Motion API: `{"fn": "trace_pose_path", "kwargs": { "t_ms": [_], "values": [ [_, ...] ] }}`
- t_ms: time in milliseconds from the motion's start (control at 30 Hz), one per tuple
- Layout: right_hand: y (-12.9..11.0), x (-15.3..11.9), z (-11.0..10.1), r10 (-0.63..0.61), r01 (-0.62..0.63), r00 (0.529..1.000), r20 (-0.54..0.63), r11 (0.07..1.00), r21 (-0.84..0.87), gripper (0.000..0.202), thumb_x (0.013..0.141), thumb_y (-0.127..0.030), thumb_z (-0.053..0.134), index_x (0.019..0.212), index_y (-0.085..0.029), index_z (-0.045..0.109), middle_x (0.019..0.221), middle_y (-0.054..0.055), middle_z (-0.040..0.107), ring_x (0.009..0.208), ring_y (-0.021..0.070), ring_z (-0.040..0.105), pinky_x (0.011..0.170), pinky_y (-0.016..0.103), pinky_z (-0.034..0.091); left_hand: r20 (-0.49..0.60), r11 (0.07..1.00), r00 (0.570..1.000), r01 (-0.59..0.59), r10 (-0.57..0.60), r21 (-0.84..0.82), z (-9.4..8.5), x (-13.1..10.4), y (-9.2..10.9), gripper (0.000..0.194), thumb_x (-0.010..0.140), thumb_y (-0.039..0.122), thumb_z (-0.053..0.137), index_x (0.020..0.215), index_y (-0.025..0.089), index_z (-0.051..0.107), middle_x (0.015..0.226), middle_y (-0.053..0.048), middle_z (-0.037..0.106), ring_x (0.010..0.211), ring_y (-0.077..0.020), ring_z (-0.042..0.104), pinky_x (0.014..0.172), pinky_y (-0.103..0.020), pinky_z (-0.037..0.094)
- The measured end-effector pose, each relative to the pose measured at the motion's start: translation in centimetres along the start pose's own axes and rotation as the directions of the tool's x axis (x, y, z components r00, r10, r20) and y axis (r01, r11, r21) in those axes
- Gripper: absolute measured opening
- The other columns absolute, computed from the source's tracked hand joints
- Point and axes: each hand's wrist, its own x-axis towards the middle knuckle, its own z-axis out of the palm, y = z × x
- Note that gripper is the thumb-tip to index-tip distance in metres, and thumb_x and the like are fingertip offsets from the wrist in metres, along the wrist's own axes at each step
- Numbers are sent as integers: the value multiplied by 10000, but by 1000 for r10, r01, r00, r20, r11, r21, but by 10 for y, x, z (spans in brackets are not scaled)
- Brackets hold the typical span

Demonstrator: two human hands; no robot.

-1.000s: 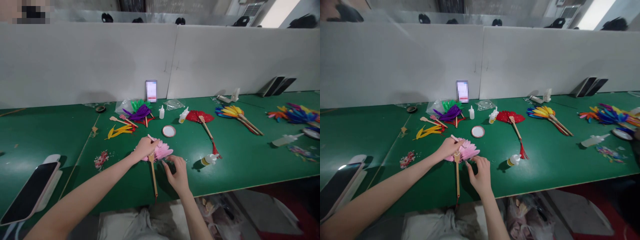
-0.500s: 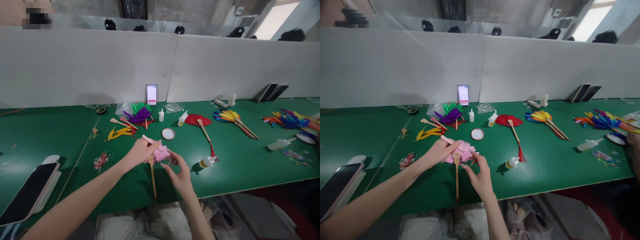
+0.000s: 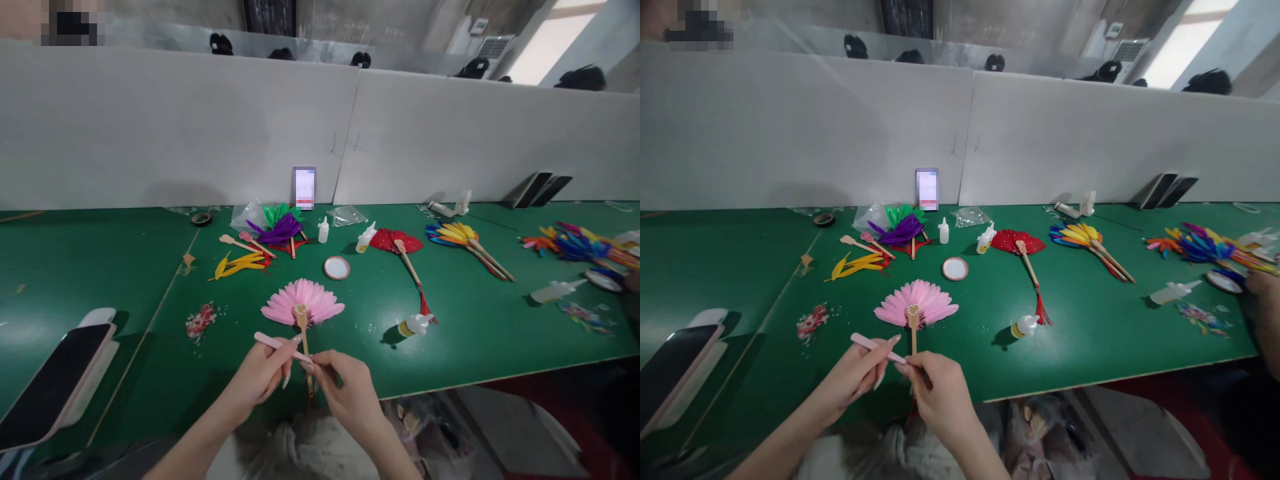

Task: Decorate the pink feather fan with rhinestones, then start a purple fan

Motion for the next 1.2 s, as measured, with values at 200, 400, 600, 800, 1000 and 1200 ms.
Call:
{"fn": "trace_pose_path", "kwargs": {
  "t_ms": [200, 400, 600, 800, 1000, 1200],
  "values": [
    [-11, 13, 9, 69, -50, 993, -93, 981, 187, 145, 860, -224, 522, 803, -154, 636, 610, 8, 640, 531, 101, 584, 527, 169, 450, -46, 889, 997, 34, -62, -456, 15, -5, -16, 472, 662, 520, 670, 456, 162, 443, 293, 91, 230, 312, -24, 190, 387, -189, 212],
    [-18, 17, 6, -26, 67, 968, -248, 985, 157, 104, 864, -158, 503, 847, -170, 605, 676, 2, 640, 599, 96, 607, 589, 168, 471, -100, 812, 995, -40, -22, -582, 19, -16, -8, 447, 719, 450, 646, 463, 159, 424, 314, 84, 260, 322, -23, 199, 383, -177, 229],
    [-24, 24, -16, 93, -23, 949, -303, 974, 225, 179, 914, -235, 438, 772, -190, 537, 559, -41, 513, 478, 78, 492, 477, 171, 408, -83, 763, 996, -65, 15, -643, 8, -33, 11, 462, 738, 435, 630, 443, 158, 407, 305, 85, 223, 297, -19, 175, 353, -187, 181],
    [-42, 18, -15, 57, -63, 998, 30, 953, 297, 175, 898, -294, 484, 790, -183, 566, 630, -17, 577, 514, 82, 525, 490, 172, 425, -81, 781, 996, -82, 41, -619, 15, -51, 11, 455, 656, 451, 702, 461, 158, 414, 375, 74, 304, 344, -25, 249, 385, -191, 250],
    [-54, 5, -13, 101, -152, 985, 142, 899, 411, 230, 896, -368, 476, 801, -173, 554, 669, -5, 586, 498, 75, 500, 482, 177, 423, -149, 808, 985, -154, 83, -568, 19, -61, -3, 453, 661, 462, 694, 480, 159, 410, 404, 70, 331, 365, -28, 242, 385, -184, 235],
    [-66, -14, -14, 131, -228, 965, 227, 844, 486, 316, 916, -429, 404, 752, -173, 494, 621, -21, 521, 457, 64, 428, 441, 175, 372, -230, 906, 956, -255, 183, -338, 26, -78, -22, 467, 683, 559, 629, 518, 162, 447, 390, 62, 357, 359, -29, 253, 368, -175, 201]
  ]
}}
